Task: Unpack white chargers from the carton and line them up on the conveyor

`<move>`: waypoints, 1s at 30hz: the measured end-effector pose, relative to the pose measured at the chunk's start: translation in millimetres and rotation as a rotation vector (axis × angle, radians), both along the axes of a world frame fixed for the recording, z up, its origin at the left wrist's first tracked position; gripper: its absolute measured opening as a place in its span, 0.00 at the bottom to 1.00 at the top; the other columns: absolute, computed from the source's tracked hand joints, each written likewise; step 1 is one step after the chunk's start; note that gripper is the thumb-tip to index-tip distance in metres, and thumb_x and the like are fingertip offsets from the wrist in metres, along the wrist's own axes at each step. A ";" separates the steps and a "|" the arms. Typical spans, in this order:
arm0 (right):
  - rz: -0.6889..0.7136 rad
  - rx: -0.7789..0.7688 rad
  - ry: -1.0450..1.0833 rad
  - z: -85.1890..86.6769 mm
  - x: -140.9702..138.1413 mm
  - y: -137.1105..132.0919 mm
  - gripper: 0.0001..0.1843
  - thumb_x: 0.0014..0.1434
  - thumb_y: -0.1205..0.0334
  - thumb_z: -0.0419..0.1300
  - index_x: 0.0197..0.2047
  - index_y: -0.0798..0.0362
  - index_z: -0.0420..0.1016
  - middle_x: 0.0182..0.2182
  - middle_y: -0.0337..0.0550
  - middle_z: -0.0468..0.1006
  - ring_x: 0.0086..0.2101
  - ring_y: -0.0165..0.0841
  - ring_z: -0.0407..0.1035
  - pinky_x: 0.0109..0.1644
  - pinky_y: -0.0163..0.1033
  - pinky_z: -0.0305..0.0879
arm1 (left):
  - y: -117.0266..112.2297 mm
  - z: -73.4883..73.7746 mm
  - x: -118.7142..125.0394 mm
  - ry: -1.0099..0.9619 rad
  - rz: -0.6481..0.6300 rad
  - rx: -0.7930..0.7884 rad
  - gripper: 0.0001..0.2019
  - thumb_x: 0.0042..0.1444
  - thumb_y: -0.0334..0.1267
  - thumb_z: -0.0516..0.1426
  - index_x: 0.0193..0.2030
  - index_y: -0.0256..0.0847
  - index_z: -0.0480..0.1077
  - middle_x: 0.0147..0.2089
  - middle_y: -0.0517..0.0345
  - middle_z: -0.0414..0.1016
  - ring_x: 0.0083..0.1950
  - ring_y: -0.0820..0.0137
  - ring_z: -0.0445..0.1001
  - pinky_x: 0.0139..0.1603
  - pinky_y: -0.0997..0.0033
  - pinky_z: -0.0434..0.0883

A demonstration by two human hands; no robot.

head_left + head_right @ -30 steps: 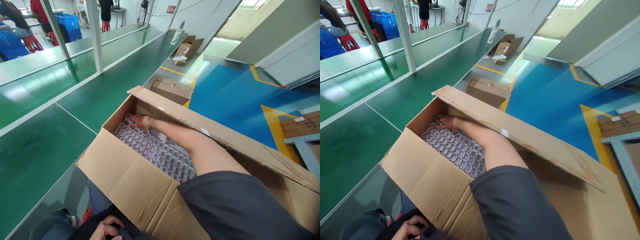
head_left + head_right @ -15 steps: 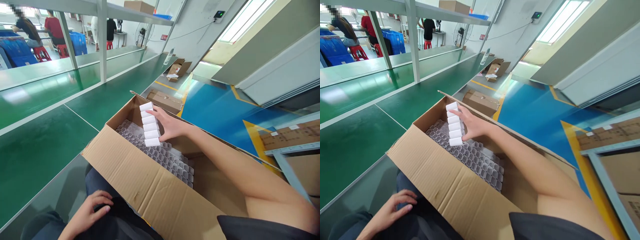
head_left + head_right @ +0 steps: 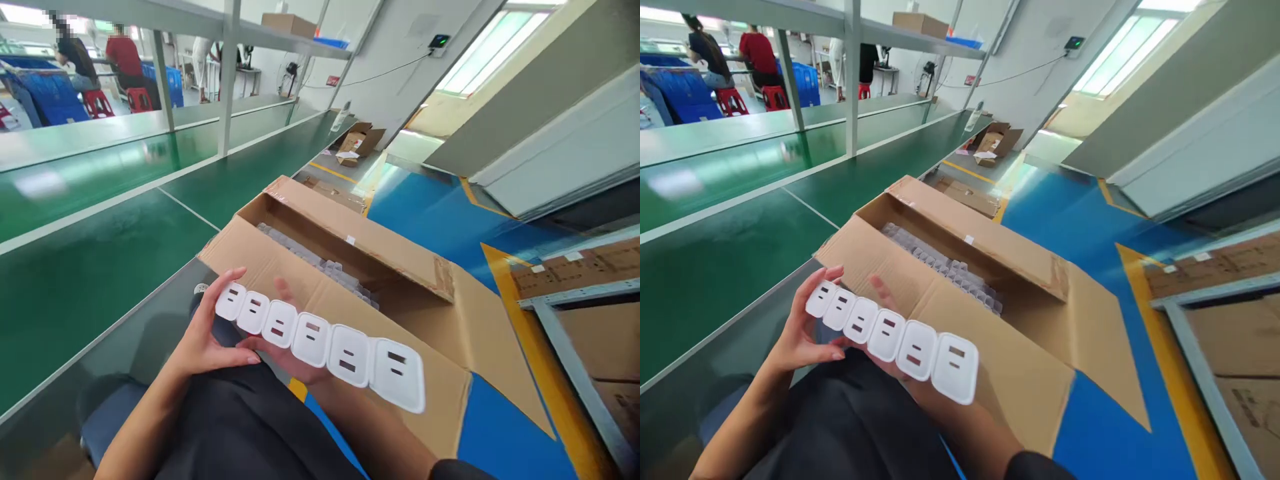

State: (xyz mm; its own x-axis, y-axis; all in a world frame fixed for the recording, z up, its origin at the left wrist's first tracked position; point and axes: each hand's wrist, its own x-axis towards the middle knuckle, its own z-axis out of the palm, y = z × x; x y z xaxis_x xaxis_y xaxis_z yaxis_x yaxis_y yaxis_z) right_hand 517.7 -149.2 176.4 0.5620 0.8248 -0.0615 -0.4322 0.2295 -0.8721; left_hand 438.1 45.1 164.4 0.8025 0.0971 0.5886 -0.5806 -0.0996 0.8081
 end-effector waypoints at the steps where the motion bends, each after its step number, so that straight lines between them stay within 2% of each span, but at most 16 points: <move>1: -0.006 0.070 0.093 -8.6 -16.6 14.0 0.45 0.51 0.32 0.63 0.69 0.35 0.59 0.61 0.43 0.70 0.61 0.49 0.64 0.60 0.59 0.64 | 5.8 0.8 -8.9 -0.021 0.001 -0.027 0.53 0.43 0.49 0.73 0.73 0.51 0.50 0.71 0.45 0.61 0.69 0.55 0.64 0.69 0.56 0.64; 4: 0.079 0.186 0.309 -29.3 -50.4 56.7 0.46 0.45 0.29 0.65 0.65 0.35 0.64 0.55 0.41 0.76 0.55 0.46 0.69 0.55 0.57 0.68 | 28.8 5.2 -48.5 -0.084 0.097 -0.079 0.51 0.44 0.46 0.73 0.72 0.51 0.52 0.63 0.46 0.71 0.61 0.59 0.72 0.59 0.63 0.73; 7: 0.342 0.194 0.454 -38.9 -72.6 98.7 0.43 0.43 0.30 0.67 0.61 0.36 0.70 0.48 0.40 0.80 0.49 0.45 0.73 0.50 0.54 0.71 | 48.0 12.6 -101.1 -0.078 0.268 -0.067 0.46 0.45 0.46 0.73 0.69 0.49 0.58 0.55 0.49 0.78 0.51 0.64 0.78 0.48 0.70 0.77; 11: 0.690 0.230 0.600 -34.3 -101.3 148.0 0.31 0.49 0.35 0.67 0.55 0.33 0.76 0.51 0.36 0.79 0.49 0.43 0.74 0.46 0.51 0.73 | 53.7 18.1 -166.4 -0.012 0.562 -0.067 0.34 0.45 0.44 0.73 0.59 0.46 0.68 0.48 0.52 0.80 0.44 0.66 0.81 0.42 0.72 0.78; 15: 0.973 0.184 0.643 -30.1 -122.9 181.7 0.28 0.47 0.40 0.70 0.52 0.34 0.77 0.51 0.37 0.79 0.45 0.42 0.76 0.42 0.49 0.75 | 43.0 14.5 -209.9 0.008 0.807 -0.064 0.31 0.46 0.41 0.73 0.56 0.44 0.69 0.50 0.49 0.80 0.38 0.69 0.82 0.36 0.75 0.79; 18: 1.081 0.057 0.627 -33.9 -133.5 194.7 0.28 0.45 0.40 0.71 0.49 0.38 0.78 0.51 0.40 0.79 0.43 0.43 0.76 0.36 0.48 0.76 | 30.1 10.3 -230.1 0.022 0.899 -0.083 0.32 0.46 0.37 0.73 0.57 0.45 0.68 0.53 0.48 0.79 0.34 0.71 0.82 0.33 0.76 0.79; 21: 1.155 -0.074 0.580 -40.0 -140.9 198.6 0.24 0.50 0.40 0.68 0.47 0.42 0.77 0.46 0.42 0.80 0.40 0.44 0.76 0.33 0.48 0.75 | 17.8 8.5 -242.3 0.050 0.950 -0.112 0.32 0.46 0.34 0.72 0.57 0.45 0.68 0.55 0.48 0.78 0.32 0.72 0.81 0.32 0.76 0.79; 24: 1.187 -0.079 0.555 -45.3 -145.6 198.4 0.23 0.49 0.41 0.69 0.45 0.42 0.76 0.44 0.42 0.81 0.37 0.43 0.76 0.30 0.48 0.74 | 10.7 9.4 -248.2 0.058 1.046 -0.072 0.32 0.43 0.35 0.74 0.56 0.44 0.70 0.52 0.48 0.80 0.41 0.67 0.82 0.40 0.73 0.79; 27: 1.201 -0.085 0.564 -48.3 -148.9 198.5 0.23 0.48 0.42 0.71 0.44 0.42 0.76 0.43 0.42 0.81 0.37 0.43 0.75 0.32 0.47 0.74 | 7.9 11.2 -251.4 0.056 1.078 -0.034 0.32 0.43 0.36 0.74 0.56 0.45 0.70 0.53 0.48 0.80 0.51 0.62 0.80 0.49 0.69 0.78; 30: 1.182 -0.054 0.634 -47.7 -151.0 200.6 0.24 0.46 0.42 0.71 0.44 0.42 0.77 0.41 0.41 0.80 0.39 0.41 0.75 0.35 0.45 0.73 | 4.7 12.9 -254.7 0.082 1.082 -0.086 0.33 0.47 0.40 0.72 0.60 0.46 0.69 0.58 0.47 0.76 0.54 0.60 0.78 0.50 0.66 0.77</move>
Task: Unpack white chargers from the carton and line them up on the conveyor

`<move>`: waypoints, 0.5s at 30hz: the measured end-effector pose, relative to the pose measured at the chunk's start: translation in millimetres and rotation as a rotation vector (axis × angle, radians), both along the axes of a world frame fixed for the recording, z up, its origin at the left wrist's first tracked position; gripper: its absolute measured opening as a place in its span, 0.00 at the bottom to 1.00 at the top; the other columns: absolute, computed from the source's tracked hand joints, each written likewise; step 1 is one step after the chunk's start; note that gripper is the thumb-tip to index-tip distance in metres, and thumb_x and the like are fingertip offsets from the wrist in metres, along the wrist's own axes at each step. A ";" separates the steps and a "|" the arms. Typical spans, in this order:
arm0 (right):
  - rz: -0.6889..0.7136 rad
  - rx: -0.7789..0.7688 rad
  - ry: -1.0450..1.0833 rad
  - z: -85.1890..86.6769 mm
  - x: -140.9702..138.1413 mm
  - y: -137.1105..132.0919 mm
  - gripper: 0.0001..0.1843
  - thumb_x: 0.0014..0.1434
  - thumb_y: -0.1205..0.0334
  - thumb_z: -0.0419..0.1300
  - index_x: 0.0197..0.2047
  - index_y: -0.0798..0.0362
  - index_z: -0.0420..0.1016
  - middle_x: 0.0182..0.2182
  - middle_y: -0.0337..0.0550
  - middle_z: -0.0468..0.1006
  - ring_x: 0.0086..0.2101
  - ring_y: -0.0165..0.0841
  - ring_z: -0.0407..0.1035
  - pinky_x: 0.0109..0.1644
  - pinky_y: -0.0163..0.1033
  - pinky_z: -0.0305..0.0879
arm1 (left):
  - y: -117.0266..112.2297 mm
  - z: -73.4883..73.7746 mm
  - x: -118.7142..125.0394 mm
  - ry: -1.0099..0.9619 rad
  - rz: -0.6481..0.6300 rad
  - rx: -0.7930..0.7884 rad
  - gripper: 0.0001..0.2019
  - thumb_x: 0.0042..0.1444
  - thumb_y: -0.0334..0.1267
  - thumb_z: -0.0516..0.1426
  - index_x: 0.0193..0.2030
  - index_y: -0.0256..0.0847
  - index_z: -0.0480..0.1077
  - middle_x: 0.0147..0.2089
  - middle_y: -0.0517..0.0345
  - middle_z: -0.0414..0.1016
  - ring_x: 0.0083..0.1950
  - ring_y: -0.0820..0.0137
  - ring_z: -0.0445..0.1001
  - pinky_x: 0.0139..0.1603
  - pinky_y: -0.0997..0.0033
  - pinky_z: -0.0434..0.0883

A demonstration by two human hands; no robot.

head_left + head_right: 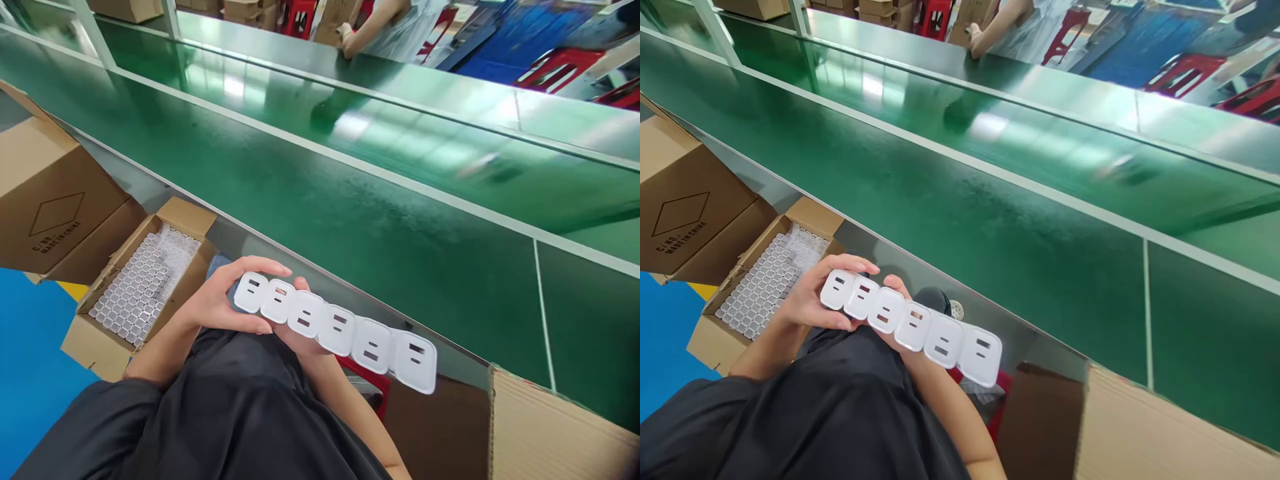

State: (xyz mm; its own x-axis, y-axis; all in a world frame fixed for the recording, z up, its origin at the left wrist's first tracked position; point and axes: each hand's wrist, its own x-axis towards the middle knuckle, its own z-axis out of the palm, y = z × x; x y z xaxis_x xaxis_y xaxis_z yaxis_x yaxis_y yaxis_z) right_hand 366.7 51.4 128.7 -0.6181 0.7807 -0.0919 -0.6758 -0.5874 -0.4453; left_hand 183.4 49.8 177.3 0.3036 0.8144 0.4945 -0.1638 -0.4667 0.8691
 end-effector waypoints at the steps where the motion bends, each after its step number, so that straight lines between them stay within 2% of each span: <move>1: 0.004 0.005 0.018 0.9 -0.3 1.2 0.25 0.45 0.40 0.71 0.44 0.41 0.77 0.41 0.41 0.80 0.40 0.41 0.75 0.35 0.45 0.73 | -1.4 0.4 -1.3 -0.018 0.001 -0.038 0.31 0.50 0.41 0.70 0.61 0.46 0.68 0.59 0.46 0.75 0.53 0.60 0.78 0.49 0.65 0.77; 4: 0.044 0.056 0.048 4.0 -0.6 5.1 0.28 0.41 0.36 0.71 0.45 0.36 0.78 0.43 0.39 0.81 0.39 0.41 0.75 0.35 0.47 0.74 | -5.1 1.4 -4.3 -0.095 -0.017 -0.154 0.25 0.58 0.42 0.63 0.62 0.47 0.67 0.59 0.48 0.75 0.50 0.62 0.79 0.45 0.65 0.77; 8: 0.055 0.129 0.139 4.9 -0.9 8.6 0.26 0.45 0.37 0.70 0.46 0.35 0.79 0.43 0.39 0.81 0.40 0.42 0.75 0.37 0.49 0.76 | -6.4 2.3 -2.5 -0.167 0.016 -0.234 0.17 0.63 0.40 0.57 0.58 0.47 0.70 0.56 0.51 0.78 0.49 0.61 0.79 0.45 0.63 0.78; 13: 0.032 0.078 0.113 1.3 -3.1 9.6 0.30 0.40 0.37 0.72 0.45 0.40 0.77 0.44 0.41 0.81 0.39 0.42 0.75 0.39 0.50 0.75 | -4.7 3.0 6.2 -0.062 0.105 -0.177 0.20 0.58 0.38 0.62 0.58 0.46 0.68 0.53 0.51 0.78 0.42 0.68 0.79 0.39 0.71 0.76; 15: 0.037 0.054 0.073 1.2 -4.2 9.5 0.33 0.38 0.37 0.73 0.45 0.41 0.75 0.43 0.42 0.82 0.39 0.43 0.76 0.40 0.53 0.74 | -3.8 4.3 7.8 -0.021 0.162 -0.139 0.21 0.58 0.39 0.63 0.57 0.46 0.68 0.49 0.53 0.79 0.41 0.68 0.78 0.40 0.70 0.77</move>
State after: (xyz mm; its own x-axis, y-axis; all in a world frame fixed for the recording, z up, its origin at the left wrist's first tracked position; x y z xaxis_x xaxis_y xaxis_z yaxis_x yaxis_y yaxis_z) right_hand 362.6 61.0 129.9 -0.6500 0.7599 -0.0038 -0.6860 -0.5889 -0.4274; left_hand 191.2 46.0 181.6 0.1537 0.9125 0.3791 -0.1150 -0.3646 0.9240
